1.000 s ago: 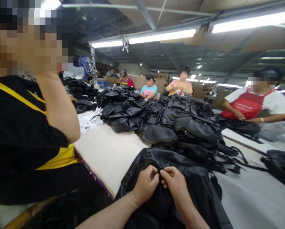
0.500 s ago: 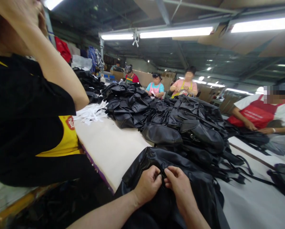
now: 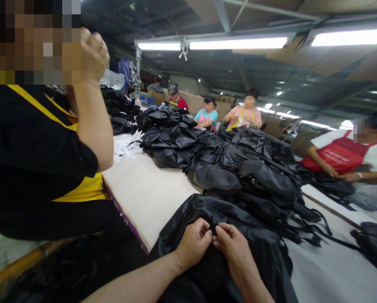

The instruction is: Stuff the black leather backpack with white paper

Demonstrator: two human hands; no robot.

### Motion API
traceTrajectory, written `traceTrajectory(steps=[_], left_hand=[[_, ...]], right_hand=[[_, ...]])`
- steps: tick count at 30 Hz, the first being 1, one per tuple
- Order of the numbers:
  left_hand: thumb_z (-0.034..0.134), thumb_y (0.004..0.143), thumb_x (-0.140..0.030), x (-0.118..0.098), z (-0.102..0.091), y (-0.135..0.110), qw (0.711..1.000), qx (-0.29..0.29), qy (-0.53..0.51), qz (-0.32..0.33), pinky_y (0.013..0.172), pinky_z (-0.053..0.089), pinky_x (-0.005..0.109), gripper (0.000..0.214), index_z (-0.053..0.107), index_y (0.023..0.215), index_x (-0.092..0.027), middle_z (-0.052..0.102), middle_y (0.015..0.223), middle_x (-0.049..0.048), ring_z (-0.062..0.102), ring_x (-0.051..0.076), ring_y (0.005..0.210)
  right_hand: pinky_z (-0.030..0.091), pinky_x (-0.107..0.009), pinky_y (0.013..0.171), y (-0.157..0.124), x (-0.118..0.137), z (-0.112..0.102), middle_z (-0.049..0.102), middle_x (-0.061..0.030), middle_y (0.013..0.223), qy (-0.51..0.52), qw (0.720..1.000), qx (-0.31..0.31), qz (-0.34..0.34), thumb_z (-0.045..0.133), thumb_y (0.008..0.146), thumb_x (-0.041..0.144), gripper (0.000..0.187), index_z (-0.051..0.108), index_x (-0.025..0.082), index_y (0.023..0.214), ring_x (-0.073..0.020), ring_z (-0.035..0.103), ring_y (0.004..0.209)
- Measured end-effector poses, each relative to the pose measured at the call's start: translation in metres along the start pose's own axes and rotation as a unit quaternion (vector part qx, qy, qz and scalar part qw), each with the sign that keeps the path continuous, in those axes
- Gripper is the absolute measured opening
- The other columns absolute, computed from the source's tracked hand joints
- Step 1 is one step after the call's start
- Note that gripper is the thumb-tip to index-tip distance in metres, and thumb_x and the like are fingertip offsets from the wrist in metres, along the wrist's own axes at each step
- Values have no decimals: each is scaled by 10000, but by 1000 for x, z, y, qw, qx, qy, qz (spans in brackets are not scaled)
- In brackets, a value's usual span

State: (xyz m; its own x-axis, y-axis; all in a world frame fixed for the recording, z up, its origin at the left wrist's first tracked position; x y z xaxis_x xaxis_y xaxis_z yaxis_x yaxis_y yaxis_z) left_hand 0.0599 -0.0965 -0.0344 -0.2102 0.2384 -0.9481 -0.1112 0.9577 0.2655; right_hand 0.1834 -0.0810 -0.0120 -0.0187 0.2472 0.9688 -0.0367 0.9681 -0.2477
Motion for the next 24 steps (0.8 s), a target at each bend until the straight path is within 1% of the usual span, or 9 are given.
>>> traceTrajectory(steps=[2,5,8,11,14,16,19,22,24], left_hand=[[478,764,-192,0,1,-2,1000,2,-4,-2,530,345,201,53,506,722,-177,504,592,-37,456,93,540],[475,767,-196,2,3,-4,1000,9,-14,-4,527,346,202,67,492,705,-179,501,585,-35,454,95,536],[488,771,-217,3,4,-2,1000,6,-15,-16,544,362,210,80,486,701,-179,511,588,-31,471,101,546],[491,771,-236,2,4,2,999,7,-18,-34,541,369,216,94,481,695,-181,522,564,-35,486,104,529],[501,746,-233,2,3,8,997,24,-24,-62,529,378,218,100,480,663,-182,537,522,-37,507,109,502],[516,728,-240,2,1,12,996,31,-16,-80,528,382,218,101,502,649,-179,564,518,-30,525,115,505],[534,723,-276,5,-3,16,994,30,2,-109,518,372,214,134,537,636,-174,595,525,-19,522,112,494],[553,719,-314,10,-5,20,992,32,14,-122,481,345,205,167,551,631,-173,585,503,-26,478,94,436],[558,719,-338,14,-5,24,991,36,19,-126,449,323,198,179,555,649,-173,567,485,-36,442,81,397]], right_hand=[[526,-220,606,-1,-2,-1,644,-27,761,13,1000,-18,-15,698,643,414,441,550,131,948,-141,639,668],[505,-236,514,5,-3,-2,634,-14,731,-80,993,-66,-62,655,686,425,408,533,151,962,-140,615,565],[473,-252,510,16,1,0,618,-3,711,-216,964,-98,-119,591,748,454,364,528,192,993,-151,595,551],[451,-274,628,21,8,5,624,-33,740,-319,924,-116,-176,531,798,463,338,534,199,1009,-195,610,687],[424,-286,720,13,20,8,646,-71,895,-346,906,-119,-212,482,834,432,291,545,209,1012,-223,612,830],[428,-267,690,-1,30,3,649,-53,891,-315,919,-109,-212,426,864,418,261,552,222,981,-191,618,765],[433,-237,561,-34,43,-32,619,0,700,-267,935,-123,-200,380,875,455,294,564,233,928,-138,577,554],[446,-232,520,-74,42,-94,611,7,652,-277,922,-194,-188,445,824,497,319,589,231,923,-138,575,520],[473,-235,560,-100,28,-133,645,-9,710,-319,909,-197,-184,494,798,479,300,618,235,923,-151,607,580]])
Point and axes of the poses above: each hand's wrist, its own y-axis towards the middle knuckle, its own z-axis out of the palm, x = y × z, the point moved 4 cm from there along y, towards the middle knuckle
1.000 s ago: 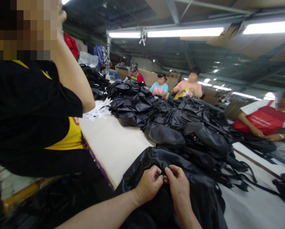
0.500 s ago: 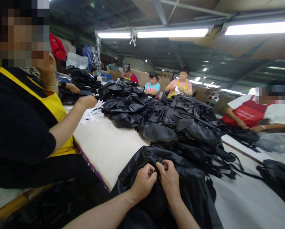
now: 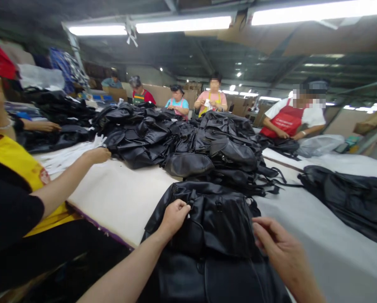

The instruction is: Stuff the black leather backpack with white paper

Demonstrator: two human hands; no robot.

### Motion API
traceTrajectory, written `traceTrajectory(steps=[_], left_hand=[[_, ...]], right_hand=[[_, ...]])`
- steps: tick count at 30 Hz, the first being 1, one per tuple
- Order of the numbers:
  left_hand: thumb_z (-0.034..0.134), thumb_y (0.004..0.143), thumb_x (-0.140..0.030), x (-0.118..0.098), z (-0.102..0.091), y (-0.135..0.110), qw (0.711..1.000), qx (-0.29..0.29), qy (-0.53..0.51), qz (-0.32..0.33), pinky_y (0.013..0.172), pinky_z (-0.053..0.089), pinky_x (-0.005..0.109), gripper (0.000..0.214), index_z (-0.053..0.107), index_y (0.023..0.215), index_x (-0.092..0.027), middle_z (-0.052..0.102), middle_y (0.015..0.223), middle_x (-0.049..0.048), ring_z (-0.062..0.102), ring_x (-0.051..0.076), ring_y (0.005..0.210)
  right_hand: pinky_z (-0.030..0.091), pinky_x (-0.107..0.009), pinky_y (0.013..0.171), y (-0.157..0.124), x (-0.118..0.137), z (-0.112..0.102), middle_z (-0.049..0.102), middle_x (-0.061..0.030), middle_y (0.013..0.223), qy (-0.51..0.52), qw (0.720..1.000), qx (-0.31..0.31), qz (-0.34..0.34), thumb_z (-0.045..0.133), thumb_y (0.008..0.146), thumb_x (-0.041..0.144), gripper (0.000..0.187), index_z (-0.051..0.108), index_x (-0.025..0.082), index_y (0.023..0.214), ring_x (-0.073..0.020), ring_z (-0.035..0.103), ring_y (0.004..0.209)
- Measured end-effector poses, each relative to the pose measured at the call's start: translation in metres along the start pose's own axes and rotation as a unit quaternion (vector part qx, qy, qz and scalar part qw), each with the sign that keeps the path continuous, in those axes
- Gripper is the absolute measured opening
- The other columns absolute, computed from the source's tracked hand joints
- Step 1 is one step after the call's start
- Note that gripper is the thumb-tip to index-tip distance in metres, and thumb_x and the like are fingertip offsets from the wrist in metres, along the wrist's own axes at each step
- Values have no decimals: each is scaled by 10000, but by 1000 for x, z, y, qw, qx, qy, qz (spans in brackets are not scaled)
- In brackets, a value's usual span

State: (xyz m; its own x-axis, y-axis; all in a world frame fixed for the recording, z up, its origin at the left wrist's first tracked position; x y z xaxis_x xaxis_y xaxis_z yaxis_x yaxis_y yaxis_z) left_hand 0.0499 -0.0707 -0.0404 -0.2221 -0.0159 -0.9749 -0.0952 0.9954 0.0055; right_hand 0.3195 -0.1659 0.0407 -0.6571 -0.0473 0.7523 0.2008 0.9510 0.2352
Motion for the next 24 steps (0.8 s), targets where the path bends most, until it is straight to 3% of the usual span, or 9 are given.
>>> traceTrajectory(steps=[3,5,7,10,14,17,19,21,24], left_hand=[[546,720,-350,2,2,9,1000,16,8,-16,392,284,191,179,550,686,-174,525,458,-53,399,74,351],[546,714,-348,2,4,13,999,22,15,-22,364,263,189,176,545,698,-172,508,454,-58,389,74,340],[550,709,-351,1,6,15,999,21,23,-20,355,257,187,181,543,702,-170,502,458,-57,389,75,341],[547,722,-369,0,8,12,999,7,37,-1,374,281,187,200,547,720,-169,500,470,-56,398,76,362],[543,748,-362,-5,5,-9,998,-23,59,31,450,360,208,207,551,823,-170,551,574,-36,461,94,438],[543,766,-307,-25,2,-34,981,-94,113,127,607,435,248,272,522,1006,-180,604,833,9,518,105,572],[514,793,-259,-45,8,-49,956,-114,161,216,702,438,266,270,518,1055,-193,580,922,23,524,110,643],[494,801,-220,-59,23,-55,947,-65,185,256,736,430,272,226,557,1016,-193,573,898,24,526,121,676],[557,747,-185,-64,50,-41,978,44,128,156,748,420,272,247,601,990,-185,607,895,26,544,131,697]], right_hand=[[501,-231,725,-41,-32,-16,666,-29,1021,-107,979,113,-134,567,780,371,290,628,277,1048,-179,643,863],[495,-261,805,-71,-40,-9,576,-37,1231,-193,926,158,-283,594,748,322,487,531,288,1230,-209,586,1046],[486,-330,835,-92,-41,4,483,-64,1335,-279,868,134,-389,583,724,296,640,415,253,1340,-252,522,1143],[439,-402,887,-102,-36,25,389,-81,1404,-370,819,80,-430,515,730,209,652,374,210,1367,-277,435,1226],[392,-380,934,-101,-22,45,426,-33,1386,-338,772,75,-533,457,790,156,549,420,263,1328,-224,418,1239],[412,-367,910,-99,-15,49,477,-45,1345,-306,744,78,-588,457,824,181,488,446,263,1305,-228,447,1213],[423,-373,901,-95,-11,50,492,-74,1329,-279,754,80,-589,446,828,174,456,474,230,1280,-245,460,1203],[425,-357,907,-91,-4,46,530,-74,1291,-211,787,70,-575,408,845,140,379,538,212,1193,-228,482,1184],[431,-274,895,-71,3,36,611,-47,1181,-43,903,74,-422,342,895,133,296,590,209,1037,-158,547,1101]])
Point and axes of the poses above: each hand's wrist, its own y-axis towards the middle knuckle, its own z-axis out of the palm, x = y × z, the point moved 4 cm from there along y, towards the middle knuckle
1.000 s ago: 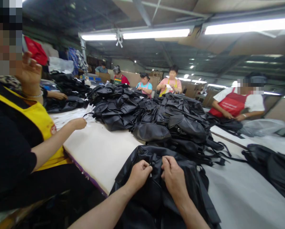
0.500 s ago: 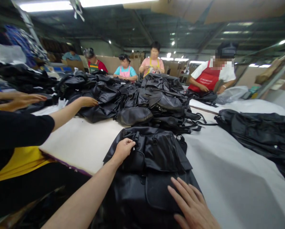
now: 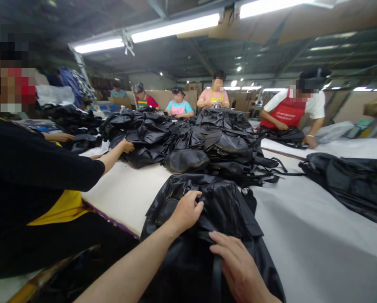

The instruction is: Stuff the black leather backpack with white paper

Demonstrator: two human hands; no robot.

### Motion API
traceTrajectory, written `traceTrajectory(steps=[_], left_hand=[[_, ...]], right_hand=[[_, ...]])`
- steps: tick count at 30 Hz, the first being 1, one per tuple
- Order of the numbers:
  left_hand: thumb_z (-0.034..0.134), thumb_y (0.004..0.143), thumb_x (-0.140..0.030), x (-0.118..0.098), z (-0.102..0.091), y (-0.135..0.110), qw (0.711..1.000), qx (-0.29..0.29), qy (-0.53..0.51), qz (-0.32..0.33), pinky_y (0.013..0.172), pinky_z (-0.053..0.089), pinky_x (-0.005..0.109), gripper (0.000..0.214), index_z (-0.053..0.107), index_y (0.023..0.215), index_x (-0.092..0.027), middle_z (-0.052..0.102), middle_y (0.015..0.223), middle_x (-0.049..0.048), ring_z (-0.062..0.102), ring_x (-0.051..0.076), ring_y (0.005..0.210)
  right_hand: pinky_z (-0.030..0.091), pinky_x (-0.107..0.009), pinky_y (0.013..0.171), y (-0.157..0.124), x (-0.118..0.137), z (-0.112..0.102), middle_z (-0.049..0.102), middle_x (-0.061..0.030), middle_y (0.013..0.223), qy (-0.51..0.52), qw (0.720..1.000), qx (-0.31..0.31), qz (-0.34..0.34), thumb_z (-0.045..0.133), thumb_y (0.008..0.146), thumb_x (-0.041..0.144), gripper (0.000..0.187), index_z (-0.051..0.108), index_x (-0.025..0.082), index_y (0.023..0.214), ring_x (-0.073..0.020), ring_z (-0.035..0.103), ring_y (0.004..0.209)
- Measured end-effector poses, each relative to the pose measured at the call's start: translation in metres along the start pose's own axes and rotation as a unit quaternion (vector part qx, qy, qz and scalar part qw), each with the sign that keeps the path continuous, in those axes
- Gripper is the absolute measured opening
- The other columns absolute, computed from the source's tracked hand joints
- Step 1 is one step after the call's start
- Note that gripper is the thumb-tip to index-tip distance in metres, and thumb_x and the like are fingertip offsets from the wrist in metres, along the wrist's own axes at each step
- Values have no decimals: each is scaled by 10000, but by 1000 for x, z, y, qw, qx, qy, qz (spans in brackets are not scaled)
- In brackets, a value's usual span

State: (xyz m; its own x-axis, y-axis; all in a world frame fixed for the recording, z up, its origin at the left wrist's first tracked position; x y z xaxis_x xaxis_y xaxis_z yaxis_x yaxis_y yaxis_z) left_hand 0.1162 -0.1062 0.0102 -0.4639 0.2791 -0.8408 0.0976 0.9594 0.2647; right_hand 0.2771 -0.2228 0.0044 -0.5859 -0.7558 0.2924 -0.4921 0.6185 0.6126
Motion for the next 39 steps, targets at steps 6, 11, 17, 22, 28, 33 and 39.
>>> traceTrajectory(steps=[6,11,17,22,28,33,39], left_hand=[[554,748,-248,11,37,39,971,83,-136,-180,437,290,214,119,592,719,-139,537,580,-17,395,65,416],[607,726,-315,17,43,44,917,160,-257,-260,392,106,189,202,499,664,-155,442,530,-64,232,19,360],[639,715,-323,27,43,45,847,202,-386,-305,394,95,158,245,461,692,-155,419,544,-76,221,1,365],[611,742,-295,32,46,46,820,204,-430,-318,386,80,156,220,453,691,-151,394,520,-84,207,-3,354],[663,681,-318,30,46,42,834,184,-433,-289,390,98,159,257,470,699,-149,440,541,-72,250,-2,363],[636,682,-388,31,46,38,865,153,-412,-241,381,97,180,294,458,639,-158,448,517,-68,246,4,352],[569,734,-394,29,46,33,893,149,-384,-184,379,115,205,291,500,603,-144,471,503,-49,267,16,349]], right_hand=[[437,-245,718,24,-46,-4,648,6,695,264,894,68,355,380,898,355,279,574,200,772,-148,604,711],[368,-262,622,31,-82,5,566,12,586,147,894,28,422,391,840,361,303,503,204,606,-147,534,609],[333,-263,600,32,-86,21,547,17,577,84,891,66,441,351,855,378,315,491,214,625,-143,527,594],[332,-267,615,29,-83,18,542,10,597,24,894,57,444,315,870,353,308,469,224,637,-147,528,609],[344,-277,614,34,-85,24,563,-3,624,-15,906,72,418,293,880,334,280,470,230,690,-163,556,610],[345,-280,583,35,-83,26,585,-10,633,-37,912,65,404,270,904,348,283,488,232,765,-181,586,618],[338,-273,570,47,-80,28,633,-36,679,-117,905,96,397,254,935,333,281,488,226,822,-192,619,655]])
Point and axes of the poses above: each hand's wrist, its own y-axis towards the middle knuckle, its own z-axis out of the palm, x = y × z, the point moved 4 cm from there along y, towards the middle knuckle
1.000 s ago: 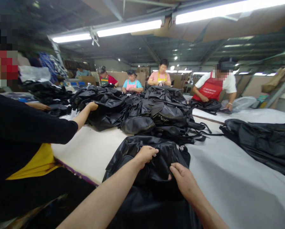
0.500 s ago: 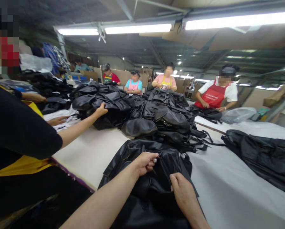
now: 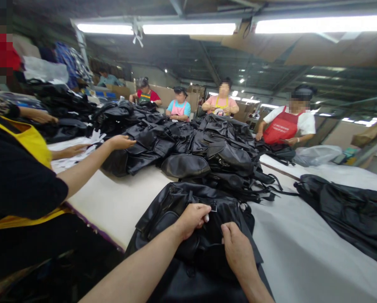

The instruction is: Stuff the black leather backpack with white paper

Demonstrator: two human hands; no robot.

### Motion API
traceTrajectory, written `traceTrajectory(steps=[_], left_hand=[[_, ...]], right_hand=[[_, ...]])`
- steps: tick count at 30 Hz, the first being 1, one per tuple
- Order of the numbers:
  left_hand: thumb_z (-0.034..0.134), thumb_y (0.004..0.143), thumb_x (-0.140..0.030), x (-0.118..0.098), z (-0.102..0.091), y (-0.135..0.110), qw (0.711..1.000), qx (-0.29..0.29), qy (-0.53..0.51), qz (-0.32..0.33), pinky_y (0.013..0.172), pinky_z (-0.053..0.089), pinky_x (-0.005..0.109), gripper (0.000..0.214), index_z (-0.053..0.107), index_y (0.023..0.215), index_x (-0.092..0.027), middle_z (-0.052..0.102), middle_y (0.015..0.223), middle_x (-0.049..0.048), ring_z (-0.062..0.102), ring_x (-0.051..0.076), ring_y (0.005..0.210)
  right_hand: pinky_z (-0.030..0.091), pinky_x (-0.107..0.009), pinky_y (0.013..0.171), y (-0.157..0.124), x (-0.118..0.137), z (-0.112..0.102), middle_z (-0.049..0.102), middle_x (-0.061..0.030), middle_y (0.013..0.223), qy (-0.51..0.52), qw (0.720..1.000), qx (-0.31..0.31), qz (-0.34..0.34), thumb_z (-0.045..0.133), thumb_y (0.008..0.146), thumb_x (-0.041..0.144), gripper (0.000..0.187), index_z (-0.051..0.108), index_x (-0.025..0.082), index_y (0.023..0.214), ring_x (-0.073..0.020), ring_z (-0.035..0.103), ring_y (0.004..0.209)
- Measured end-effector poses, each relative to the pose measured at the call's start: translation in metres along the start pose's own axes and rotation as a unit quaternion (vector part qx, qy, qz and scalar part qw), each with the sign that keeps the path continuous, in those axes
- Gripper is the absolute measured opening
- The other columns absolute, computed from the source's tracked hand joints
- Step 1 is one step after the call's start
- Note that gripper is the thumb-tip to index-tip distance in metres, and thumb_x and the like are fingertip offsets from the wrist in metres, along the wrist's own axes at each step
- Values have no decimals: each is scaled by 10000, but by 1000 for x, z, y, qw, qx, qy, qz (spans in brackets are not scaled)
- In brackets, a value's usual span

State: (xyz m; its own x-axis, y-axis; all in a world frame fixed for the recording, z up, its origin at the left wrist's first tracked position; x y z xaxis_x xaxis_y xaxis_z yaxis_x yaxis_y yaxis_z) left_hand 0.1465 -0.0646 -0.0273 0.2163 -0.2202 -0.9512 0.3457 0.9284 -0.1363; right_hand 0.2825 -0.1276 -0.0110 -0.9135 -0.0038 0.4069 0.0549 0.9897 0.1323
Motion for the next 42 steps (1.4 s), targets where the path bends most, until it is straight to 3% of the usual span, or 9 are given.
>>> traceTrajectory(steps=[9,12,15,21,25,30,34,38,42], left_hand=[[595,721,-412,0,-1,-7,999,-11,35,21,420,175,207,286,557,648,-139,472,512,-54,312,40,412],[608,703,-361,1,0,-8,998,-24,46,25,445,203,209,225,566,653,-146,462,513,-61,331,52,444],[617,679,-296,1,1,-8,997,-42,49,48,491,248,211,167,573,622,-145,472,529,-58,369,66,499],[597,700,-325,1,2,-8,997,-48,30,56,526,282,219,187,613,705,-139,496,576,-56,377,68,514],[611,670,-302,1,3,-14,999,4,27,31,510,299,214,181,630,750,-140,529,618,-43,401,65,513],[593,600,-182,2,8,-18,992,119,-16,-38,438,217,199,238,659,824,-138,478,591,-54,342,42,462],[601,640,-290,8,6,-4,988,100,-90,-75,412,147,224,200,630,714,-106,520,578,-19,309,30,403],[544,704,-512,16,8,8,991,55,-87,-90,407,119,231,400,604,715,-116,595,647,19,317,29,381],[637,649,-479,17,8,6,994,37,-56,-86,405,102,237,366,614,682,-115,565,561,-11,296,24,349]], right_hand=[[353,-267,576,36,34,-8,656,-57,759,-82,996,0,-47,299,933,299,268,543,212,867,-195,626,710],[408,-294,708,44,28,-18,648,-70,883,-45,992,-23,-113,325,908,277,289,601,208,859,-201,606,837],[397,-344,865,59,23,-28,614,-104,1005,4,992,-66,-112,372,879,307,308,632,165,959,-223,556,977],[398,-354,870,85,43,-24,635,-36,1007,69,988,2,-137,535,778,346,211,677,213,862,-214,561,974],[428,-324,826,67,39,-30,646,-33,900,109,975,-54,-184,527,811,355,198,660,210,829,-190,567,905],[453,-322,834,9,11,-22,637,-39,987,122,942,-131,-285,514,867,261,147,630,237,954,-175,565,953],[455,-344,845,-17,-2,-9,636,-37,1045,79,917,-172,-351,529,844,151,199,603,236,1008,-181,567,987],[449,-364,851,-18,-4,1,631,-45,1085,36,906,-174,-384,505,826,84,277,580,222,1055,-190,561,1014],[457,-359,835,-20,-5,5,631,-55,1085,30,901,-178,-393,487,824,70,290,573,208,1065,-189,567,1004]])
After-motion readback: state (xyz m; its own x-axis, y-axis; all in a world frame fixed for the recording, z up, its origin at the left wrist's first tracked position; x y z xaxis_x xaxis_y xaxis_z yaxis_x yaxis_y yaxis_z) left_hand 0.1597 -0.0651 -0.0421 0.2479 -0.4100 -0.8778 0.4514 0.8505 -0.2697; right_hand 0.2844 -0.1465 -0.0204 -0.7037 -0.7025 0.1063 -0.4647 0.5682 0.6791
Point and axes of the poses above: each hand's wrist, its own y-axis towards the middle knuckle, its own z-axis out of the palm, x = y × z, the point moved 4 cm from there along y, towards the middle knuckle
